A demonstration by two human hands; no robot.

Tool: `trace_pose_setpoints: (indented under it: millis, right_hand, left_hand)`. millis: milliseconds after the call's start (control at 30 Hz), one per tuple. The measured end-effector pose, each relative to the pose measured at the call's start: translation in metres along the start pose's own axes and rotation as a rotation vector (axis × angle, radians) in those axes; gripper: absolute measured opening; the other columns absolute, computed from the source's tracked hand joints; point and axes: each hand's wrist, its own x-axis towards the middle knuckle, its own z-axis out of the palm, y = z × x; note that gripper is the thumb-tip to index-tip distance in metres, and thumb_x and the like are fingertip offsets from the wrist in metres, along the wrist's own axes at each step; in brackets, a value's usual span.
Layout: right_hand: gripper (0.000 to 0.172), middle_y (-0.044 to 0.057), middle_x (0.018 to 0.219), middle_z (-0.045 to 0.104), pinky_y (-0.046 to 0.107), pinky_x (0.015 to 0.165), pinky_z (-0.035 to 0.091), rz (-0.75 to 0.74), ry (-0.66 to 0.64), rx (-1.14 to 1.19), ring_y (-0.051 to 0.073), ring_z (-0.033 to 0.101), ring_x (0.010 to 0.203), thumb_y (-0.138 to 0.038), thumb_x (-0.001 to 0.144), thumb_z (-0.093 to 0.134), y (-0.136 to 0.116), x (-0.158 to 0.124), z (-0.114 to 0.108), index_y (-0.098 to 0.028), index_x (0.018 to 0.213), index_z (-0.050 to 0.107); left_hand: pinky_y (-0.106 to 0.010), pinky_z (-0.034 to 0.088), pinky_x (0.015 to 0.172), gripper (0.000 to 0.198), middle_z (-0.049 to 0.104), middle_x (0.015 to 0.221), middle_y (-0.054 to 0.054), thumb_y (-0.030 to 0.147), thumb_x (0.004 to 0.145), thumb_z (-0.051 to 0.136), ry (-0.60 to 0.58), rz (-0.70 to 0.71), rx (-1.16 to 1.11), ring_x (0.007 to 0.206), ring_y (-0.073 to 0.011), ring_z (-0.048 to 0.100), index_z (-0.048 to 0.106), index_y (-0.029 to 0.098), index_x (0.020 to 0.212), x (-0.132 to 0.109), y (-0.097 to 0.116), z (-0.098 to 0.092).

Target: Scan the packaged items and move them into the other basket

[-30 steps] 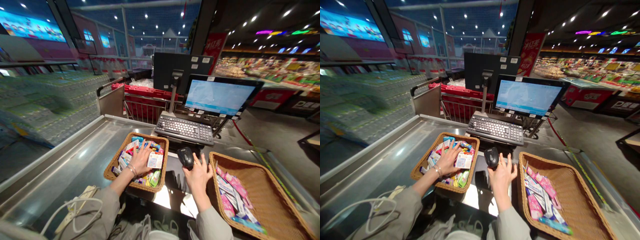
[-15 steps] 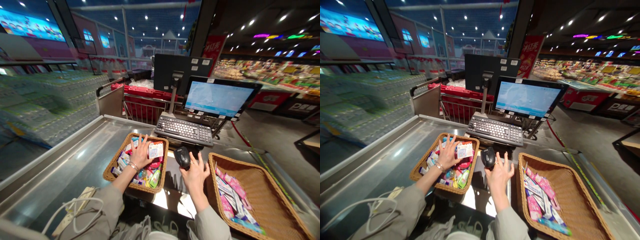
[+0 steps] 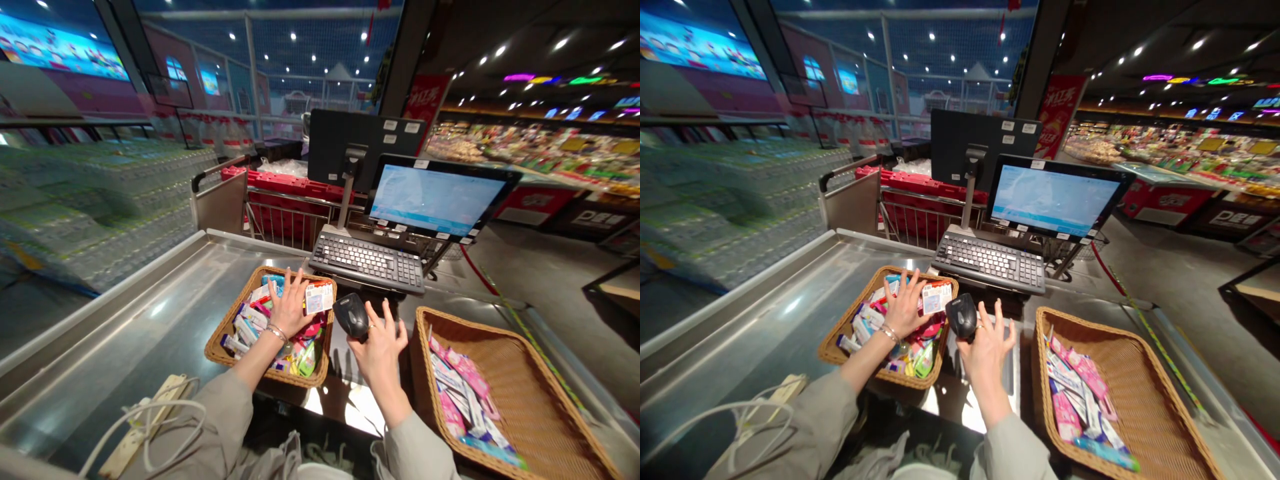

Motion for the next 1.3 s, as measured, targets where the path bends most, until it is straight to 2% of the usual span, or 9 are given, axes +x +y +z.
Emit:
trace_pose_setpoints:
  millis: [200,567,667,867,1033,1167,1300]
  right_hand:
    - [0.026,0.004,0.130,0.060,0.056,0.107,0.015,-0.053,0.001,0.017,0.032,0.031,0.138,-0.021,0.072,0.058,-0.008,-0.002,0.001,-0.023,0.097,0.067]
    - [0.032,0.003,0.130,0.060,0.055,0.108,0.014,-0.060,-0.032,0.020,0.030,0.030,0.139,-0.021,0.071,0.059,-0.016,0.001,-0.001,-0.026,0.102,0.066]
    - [0.034,0.001,0.130,0.060,0.055,0.108,0.013,-0.057,-0.048,0.041,0.029,0.030,0.139,-0.022,0.071,0.060,-0.016,0.000,-0.002,-0.027,0.105,0.065]
    - [0.027,0.002,0.128,0.062,0.053,0.109,0.011,-0.074,-0.060,0.059,0.027,0.029,0.139,-0.023,0.073,0.061,-0.015,-0.001,-0.001,-0.026,0.099,0.067]
    - [0.031,0.004,0.127,0.062,0.053,0.108,0.011,-0.096,-0.058,0.066,0.028,0.030,0.139,-0.024,0.075,0.060,-0.015,-0.002,-0.003,-0.026,0.106,0.066]
    - [0.029,0.004,0.128,0.062,0.053,0.108,0.012,-0.104,-0.064,0.061,0.029,0.031,0.138,-0.022,0.075,0.059,-0.015,-0.003,-0.004,-0.025,0.103,0.067]
    - [0.034,0.004,0.129,0.061,0.054,0.108,0.013,-0.080,-0.024,0.021,0.029,0.030,0.139,-0.021,0.073,0.059,-0.013,-0.003,-0.003,-0.026,0.106,0.065]
  left_hand:
    - [-0.067,-0.013,0.111,0.080,0.028,0.154,-0.016,0.053,0.072,0.067,0.009,0.032,-0.010,0.146,-0.0370,0.012,0.044,0.015,0.138,0.000,0.001,0.002]
    - [-0.069,-0.010,0.111,0.079,0.030,0.153,-0.018,0.053,0.074,0.066,0.013,0.032,-0.034,0.145,-0.0367,0.014,0.043,0.015,0.139,0.001,0.006,-0.001]
    - [-0.069,-0.009,0.111,0.077,0.029,0.153,-0.019,0.052,0.075,0.065,0.011,0.034,-0.033,0.146,-0.0364,0.013,0.043,0.014,0.139,0.001,0.007,-0.002]
    - [-0.070,-0.007,0.111,0.076,0.030,0.153,-0.019,0.047,0.075,0.066,0.010,0.031,-0.038,0.146,-0.0370,0.012,0.042,0.015,0.140,0.000,0.007,-0.002]
    - [-0.070,-0.008,0.110,0.076,0.031,0.153,-0.018,0.046,0.074,0.066,0.009,0.039,-0.036,0.146,-0.0367,0.011,0.042,0.014,0.139,0.002,0.007,-0.001]
    - [-0.071,-0.008,0.110,0.078,0.031,0.153,-0.019,0.049,0.074,0.066,0.013,0.042,-0.038,0.146,-0.0370,0.011,0.042,0.014,0.139,0.002,0.008,-0.001]
    - [-0.069,-0.009,0.111,0.077,0.030,0.153,-0.017,0.051,0.074,0.066,0.020,0.047,-0.040,0.146,-0.0365,0.012,0.042,0.016,0.139,0.003,0.009,-0.002]
